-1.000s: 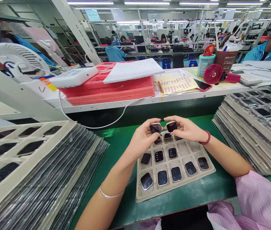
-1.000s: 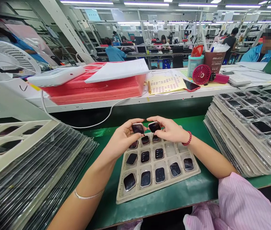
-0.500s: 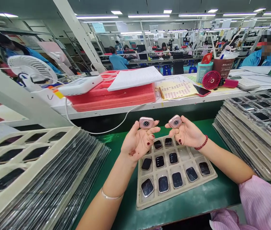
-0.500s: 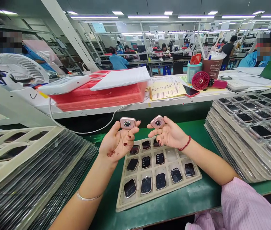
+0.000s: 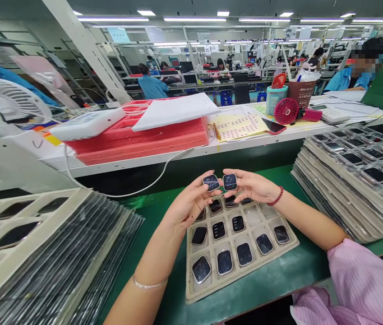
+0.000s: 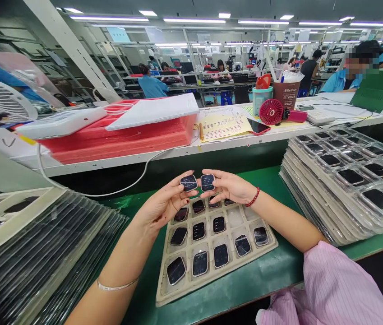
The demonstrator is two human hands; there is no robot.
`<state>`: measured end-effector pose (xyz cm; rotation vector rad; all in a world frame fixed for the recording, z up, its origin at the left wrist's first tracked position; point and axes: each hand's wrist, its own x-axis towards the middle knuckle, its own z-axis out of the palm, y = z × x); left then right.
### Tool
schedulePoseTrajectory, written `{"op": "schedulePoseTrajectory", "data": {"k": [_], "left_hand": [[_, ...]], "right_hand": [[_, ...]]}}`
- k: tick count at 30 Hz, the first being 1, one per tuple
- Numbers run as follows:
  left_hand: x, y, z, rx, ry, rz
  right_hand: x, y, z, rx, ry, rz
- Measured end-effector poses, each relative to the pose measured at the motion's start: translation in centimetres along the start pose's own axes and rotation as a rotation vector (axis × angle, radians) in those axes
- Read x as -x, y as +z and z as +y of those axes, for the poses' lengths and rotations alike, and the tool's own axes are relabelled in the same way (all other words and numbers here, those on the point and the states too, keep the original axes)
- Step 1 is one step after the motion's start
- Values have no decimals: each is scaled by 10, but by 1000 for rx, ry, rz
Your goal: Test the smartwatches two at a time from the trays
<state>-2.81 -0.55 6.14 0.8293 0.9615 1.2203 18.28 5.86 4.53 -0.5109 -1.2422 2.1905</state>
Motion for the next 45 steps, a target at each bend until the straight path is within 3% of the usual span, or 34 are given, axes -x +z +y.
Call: {"op": "schedulePoseTrajectory", "data": {"k": [8,16,45], "left_hand": [[4,-4,2,-110,28,-35],[8,0,1,-139,45,-101],[6,0,-5,-221,125,-82]], "right_hand": [[3,-8,-7,30,-59,-128],[1,-5,1,57,-80,-118],[3,-2,3,187,-195,-80]]}}
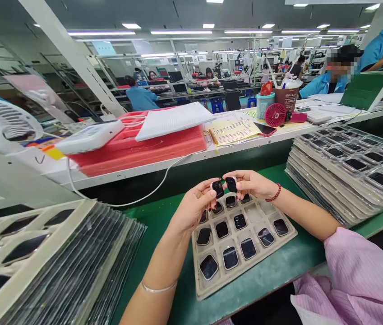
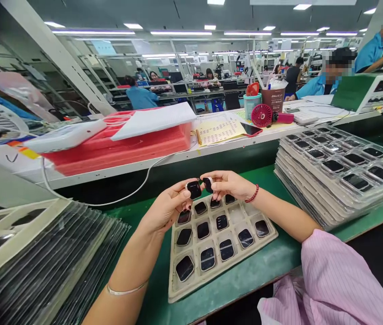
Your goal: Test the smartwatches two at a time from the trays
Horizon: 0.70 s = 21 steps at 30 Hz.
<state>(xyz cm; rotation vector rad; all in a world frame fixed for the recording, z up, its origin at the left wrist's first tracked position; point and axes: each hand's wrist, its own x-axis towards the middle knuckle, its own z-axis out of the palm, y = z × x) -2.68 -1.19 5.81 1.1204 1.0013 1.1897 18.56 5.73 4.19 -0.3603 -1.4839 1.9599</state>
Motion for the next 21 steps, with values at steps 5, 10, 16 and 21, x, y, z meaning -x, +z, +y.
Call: {"op": "schedulePoseTrajectory", "data": {"k": [5,10,16,21], "left_hand": [[2,9,-3,7,-17,-62],[3,25,-16,-125,-87,-148],[0,47,-39,-255,-85,-165],[-9,63,-57,-362,-137,-174]], "right_hand": [[19,5,-2,38,-10,95],[54,2,5,99,40,255],[82,-7,16,265,53,299],[93,-26,29,426,84,399]]}}
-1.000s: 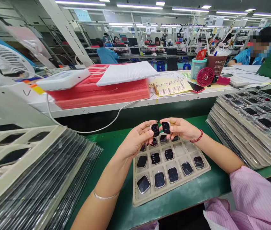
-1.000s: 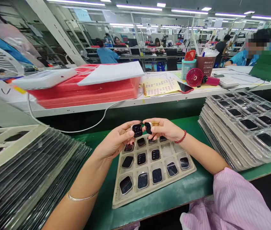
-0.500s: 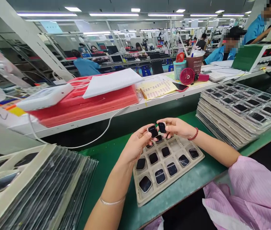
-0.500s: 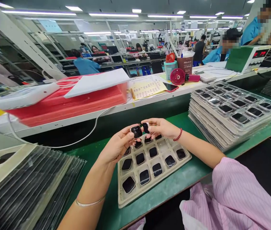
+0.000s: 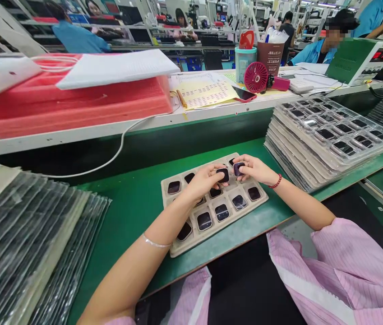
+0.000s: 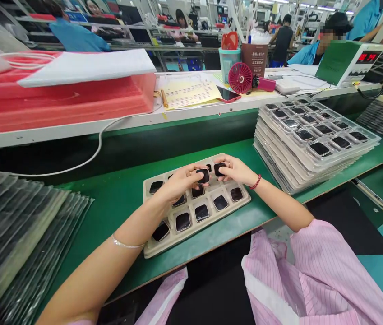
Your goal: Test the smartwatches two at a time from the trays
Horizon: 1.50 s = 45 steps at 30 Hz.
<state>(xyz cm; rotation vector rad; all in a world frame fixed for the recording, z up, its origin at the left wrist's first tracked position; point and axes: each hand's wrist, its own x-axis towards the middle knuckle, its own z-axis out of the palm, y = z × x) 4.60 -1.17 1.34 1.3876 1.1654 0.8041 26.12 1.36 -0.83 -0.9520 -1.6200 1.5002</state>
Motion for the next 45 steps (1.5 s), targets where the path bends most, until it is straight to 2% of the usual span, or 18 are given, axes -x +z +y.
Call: {"op": "schedulePoseTrajectory", "data": {"k": [4,7,9,11,13,16,19,22,24,26,29,32,34,36,40,45], "left_hand": [[-21,23,-15,-406,186,127],[-29,33,-23,-708,228,184],[-22,28,-24,-809,208,213],[-1,12,-23,-857,235,203],[32,-11,-22,-921,286,177],[90,-41,-26,-1050,262,172],[134,-52,-41,-1088,123,215],[153,-48,-56,-981,64,293],[153,-43,-60,-811,98,348],[143,-40,-56,-570,113,423],[113,-38,-43,-126,54,470],[75,-37,-28,231,-22,358],[54,-35,-22,394,-62,263],[41,-33,-19,511,-88,173],[36,-30,-26,568,-118,101],[40,-29,-35,546,-46,86]], "right_hand": [[-3,-6,24,477,-174,246],[-2,-10,35,865,-276,266],[1,-11,36,1010,-271,251],[5,-9,31,1068,-270,232],[9,1,24,1060,-344,174],[14,34,12,987,-506,-73],[17,79,6,1009,-561,-325],[18,111,4,1065,-544,-403],[14,116,1,951,-540,-445],[8,110,-2,694,-473,-496],[-8,89,-6,253,-177,-458],[-24,63,-6,-16,102,-289],[-30,46,-3,-153,200,-195],[-31,32,0,-282,261,-161],[-24,19,7,-427,290,-195],[-25,25,8,-504,245,-245]]}}
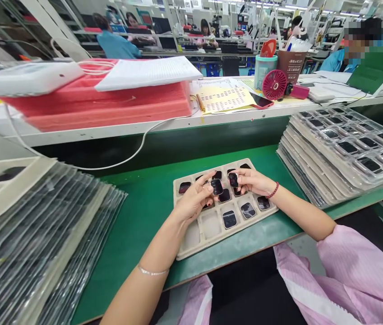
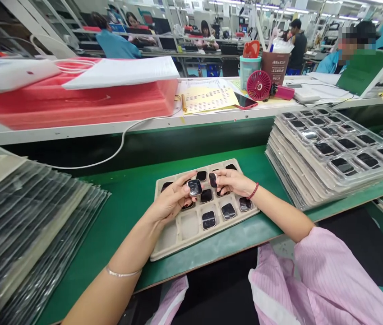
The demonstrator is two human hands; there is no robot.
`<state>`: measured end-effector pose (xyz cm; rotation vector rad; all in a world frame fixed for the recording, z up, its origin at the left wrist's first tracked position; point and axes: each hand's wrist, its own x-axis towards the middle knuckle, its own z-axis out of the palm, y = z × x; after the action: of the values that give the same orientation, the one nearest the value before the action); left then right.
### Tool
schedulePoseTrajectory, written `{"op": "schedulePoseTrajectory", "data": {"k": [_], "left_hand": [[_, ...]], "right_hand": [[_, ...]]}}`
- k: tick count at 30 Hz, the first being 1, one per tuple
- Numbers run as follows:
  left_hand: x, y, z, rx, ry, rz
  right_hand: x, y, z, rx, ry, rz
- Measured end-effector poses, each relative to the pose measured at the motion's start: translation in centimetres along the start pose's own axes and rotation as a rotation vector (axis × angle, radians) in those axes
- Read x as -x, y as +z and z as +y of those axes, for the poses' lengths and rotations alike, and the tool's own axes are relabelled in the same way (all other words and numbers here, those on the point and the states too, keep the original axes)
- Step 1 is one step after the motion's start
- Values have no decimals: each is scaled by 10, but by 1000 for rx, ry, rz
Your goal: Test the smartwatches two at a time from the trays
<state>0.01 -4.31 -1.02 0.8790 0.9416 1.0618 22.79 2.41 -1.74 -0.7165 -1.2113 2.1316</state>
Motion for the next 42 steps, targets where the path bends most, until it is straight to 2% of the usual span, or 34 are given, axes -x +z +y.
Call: {"op": "schedulePoseTrajectory", "data": {"k": [8,18,23,28,33,42], "left_hand": [[1,3,-2,-108,119,94],[-3,-3,-11,-326,161,188],[-1,-3,-11,-326,168,200],[-1,-2,-10,-313,189,179],[0,1,-11,-335,157,216],[3,6,-9,-373,201,224]], "right_hand": [[-16,10,5,72,-80,-16],[-12,7,17,281,-168,23],[-10,10,16,356,-193,62],[-7,16,13,385,-206,52],[-6,17,16,412,-198,52],[-5,18,20,468,-220,68]]}}
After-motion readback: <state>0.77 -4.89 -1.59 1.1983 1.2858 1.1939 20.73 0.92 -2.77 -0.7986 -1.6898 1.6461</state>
